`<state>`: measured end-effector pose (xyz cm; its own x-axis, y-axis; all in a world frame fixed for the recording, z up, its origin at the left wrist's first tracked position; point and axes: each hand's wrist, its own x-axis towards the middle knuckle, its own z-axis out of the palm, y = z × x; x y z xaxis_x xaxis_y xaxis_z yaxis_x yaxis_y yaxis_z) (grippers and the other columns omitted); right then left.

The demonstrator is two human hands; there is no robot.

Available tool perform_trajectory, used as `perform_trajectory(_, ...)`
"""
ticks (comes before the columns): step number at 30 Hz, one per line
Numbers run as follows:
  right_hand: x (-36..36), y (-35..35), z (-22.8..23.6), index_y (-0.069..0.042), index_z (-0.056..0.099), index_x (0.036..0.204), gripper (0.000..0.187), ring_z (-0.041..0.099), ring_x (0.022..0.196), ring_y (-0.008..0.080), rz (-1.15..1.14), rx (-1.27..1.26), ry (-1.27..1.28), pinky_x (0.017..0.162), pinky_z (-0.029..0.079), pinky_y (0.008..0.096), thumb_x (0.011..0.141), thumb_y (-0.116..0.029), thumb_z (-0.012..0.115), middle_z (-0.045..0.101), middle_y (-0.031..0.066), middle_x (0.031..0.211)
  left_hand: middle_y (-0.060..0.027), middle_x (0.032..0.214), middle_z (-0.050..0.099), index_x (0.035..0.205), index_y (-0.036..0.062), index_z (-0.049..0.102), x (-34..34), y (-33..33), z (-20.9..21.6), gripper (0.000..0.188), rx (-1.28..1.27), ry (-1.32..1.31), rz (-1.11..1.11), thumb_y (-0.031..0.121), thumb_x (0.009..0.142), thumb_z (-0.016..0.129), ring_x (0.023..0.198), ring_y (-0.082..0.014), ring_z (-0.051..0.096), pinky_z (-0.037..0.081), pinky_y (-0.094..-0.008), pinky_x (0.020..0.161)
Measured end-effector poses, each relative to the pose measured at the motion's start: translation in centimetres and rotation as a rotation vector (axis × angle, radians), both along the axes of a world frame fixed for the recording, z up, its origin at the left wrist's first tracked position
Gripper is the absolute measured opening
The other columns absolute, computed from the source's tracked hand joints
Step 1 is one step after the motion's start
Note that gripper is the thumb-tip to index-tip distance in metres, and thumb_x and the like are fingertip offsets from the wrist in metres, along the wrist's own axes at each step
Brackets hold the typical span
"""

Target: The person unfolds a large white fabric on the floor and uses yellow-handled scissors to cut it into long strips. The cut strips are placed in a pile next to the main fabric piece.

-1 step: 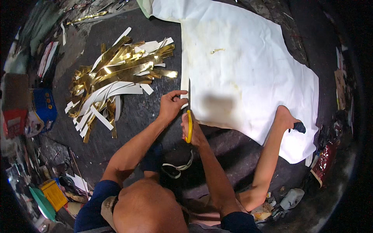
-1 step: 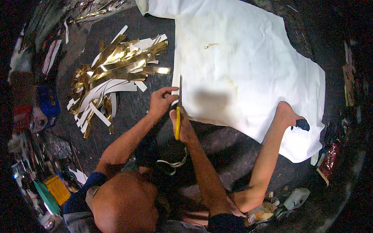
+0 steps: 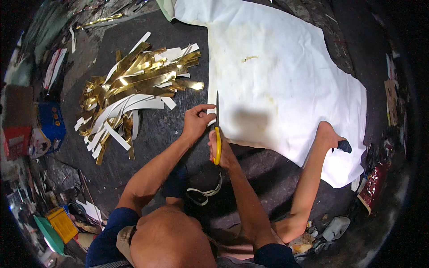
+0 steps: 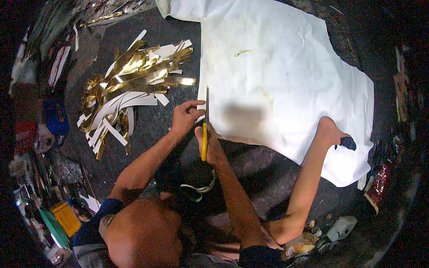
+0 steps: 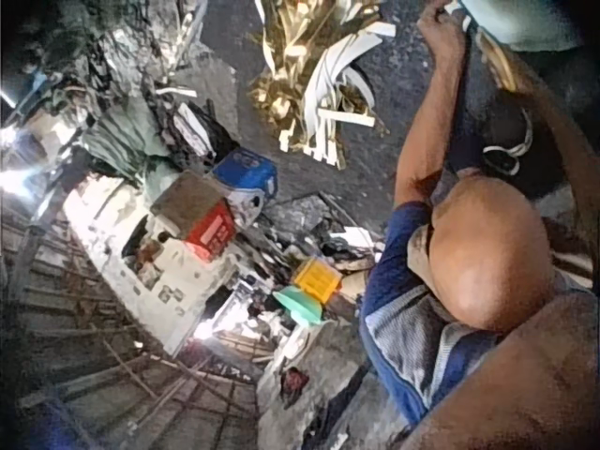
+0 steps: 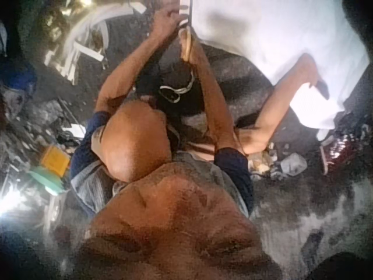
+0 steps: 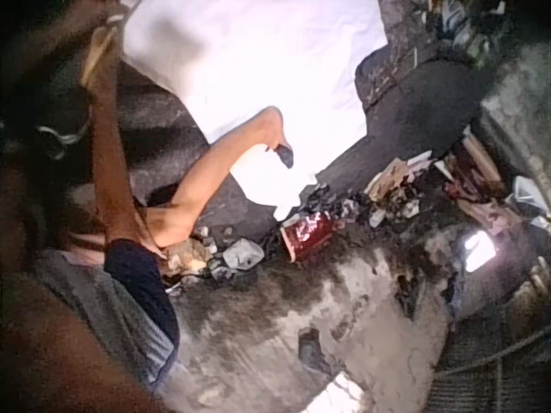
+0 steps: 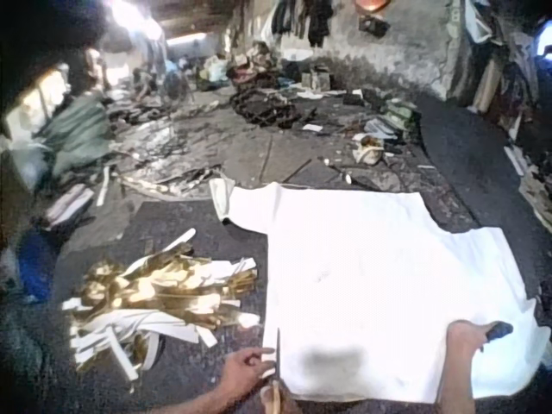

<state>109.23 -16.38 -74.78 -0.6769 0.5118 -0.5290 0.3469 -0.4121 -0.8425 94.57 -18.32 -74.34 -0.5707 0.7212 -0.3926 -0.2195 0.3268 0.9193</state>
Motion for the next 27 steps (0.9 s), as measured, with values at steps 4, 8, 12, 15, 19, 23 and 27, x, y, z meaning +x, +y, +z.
perform_trajectory(4, -0.1, -0.2, 0.2, -0.007, 0.052, 0.089, 0.046, 0.049, 0.047, 0.0119, -0.041, 0.095, -0.035, 0.044, 0.041, 0.0303, 0.099, -0.051, 0.046, 0.047, 0.0016, 0.058, 0.0042, 0.066, 0.059, 0.104, 0.0020, 0.072, 0.0, 0.0, -0.6, 0.028, 0.007, -0.011, 0.011, 0.004, 0.076, 0.074, 0.058, -0.0021, 0.047, 0.037, -0.0190, 0.051)
perform_trajectory(8, -0.5, 0.7, 1.3, -0.005, 0.056, 0.083, 0.050, 0.052, 0.045, 0.0130, -0.063, 0.012, -0.130, 0.043, 0.043, 0.0303, 0.097, -0.053, 0.050, 0.049, 0.0019, 0.055, 0.0047, 0.067, 0.059, 0.105, 0.0020, 0.071, -0.6, 0.9, -0.4, 0.029, 0.026, 0.045, -0.017, 0.003, 0.076, 0.075, 0.058, -0.0023, 0.046, 0.037, -0.0191, 0.053)
perform_trajectory(12, -0.2, 1.2, 1.1, -0.004, 0.059, 0.090, 0.050, 0.051, 0.041, 0.0102, -0.049, -0.030, -0.135, 0.037, 0.045, 0.0265, 0.093, -0.054, 0.056, 0.048, 0.0002, 0.058, 0.0038, 0.069, 0.060, 0.108, 0.0014, 0.070, -1.2, 2.8, 0.3, 0.031, 0.144, -0.013, 0.037, 0.005, 0.078, 0.074, 0.060, -0.0025, 0.047, 0.038, -0.0189, 0.054)
perform_trajectory(15, -0.1, 1.1, 1.4, -0.004, 0.061, 0.093, 0.051, 0.051, 0.041, 0.0101, -0.044, -0.044, -0.103, 0.038, 0.046, 0.0266, 0.093, -0.054, 0.056, 0.049, 0.0002, 0.058, 0.0030, 0.069, 0.059, 0.111, 0.0011, 0.070, -3.7, 4.3, -1.2, 0.034, 0.004, -0.048, -0.048, 0.006, 0.077, 0.074, 0.062, -0.0024, 0.047, 0.039, -0.0189, 0.056)
perform_trajectory(19, -0.7, 1.3, 1.8, -0.003, 0.059, 0.097, 0.056, 0.052, 0.042, 0.0107, -0.039, 0.001, -0.138, 0.040, 0.046, 0.0272, 0.093, -0.058, 0.052, 0.050, 0.0008, 0.060, 0.0057, 0.065, 0.055, 0.110, 0.0041, 0.071, -4.0, 4.6, -1.9, 0.031, -0.035, 0.203, -0.100, 0.005, 0.079, 0.069, 0.054, -0.0026, 0.044, 0.037, -0.0205, 0.049)
perform_trajectory(23, -2.4, 3.4, 1.6, -0.003, 0.056, 0.104, 0.064, 0.051, 0.043, 0.0116, 0.018, 0.023, -0.177, 0.042, 0.047, 0.0274, 0.092, -0.065, 0.047, 0.047, 0.0009, 0.060, 0.0045, 0.068, 0.059, 0.112, 0.0048, 0.071, -3.6, 4.1, -1.1, 0.033, 0.003, 0.112, -0.073, 0.004, 0.079, 0.069, 0.059, -0.0030, 0.048, 0.040, -0.0210, 0.054)
perform_trajectory(27, -3.1, 4.6, 0.8, -0.001, 0.051, 0.113, 0.070, 0.062, 0.076, 0.0363, 0.085, 0.186, -0.220, 0.071, 0.048, 0.0456, 0.095, -0.067, 0.037, 0.062, 0.0210, 0.082, 0.0029, 0.072, 0.063, 0.113, 0.0035, 0.070, -3.4, 4.1, -0.5, 0.033, 0.027, 0.051, -0.056, 0.005, 0.080, 0.068, 0.061, -0.0032, 0.049, 0.043, -0.0199, 0.060)
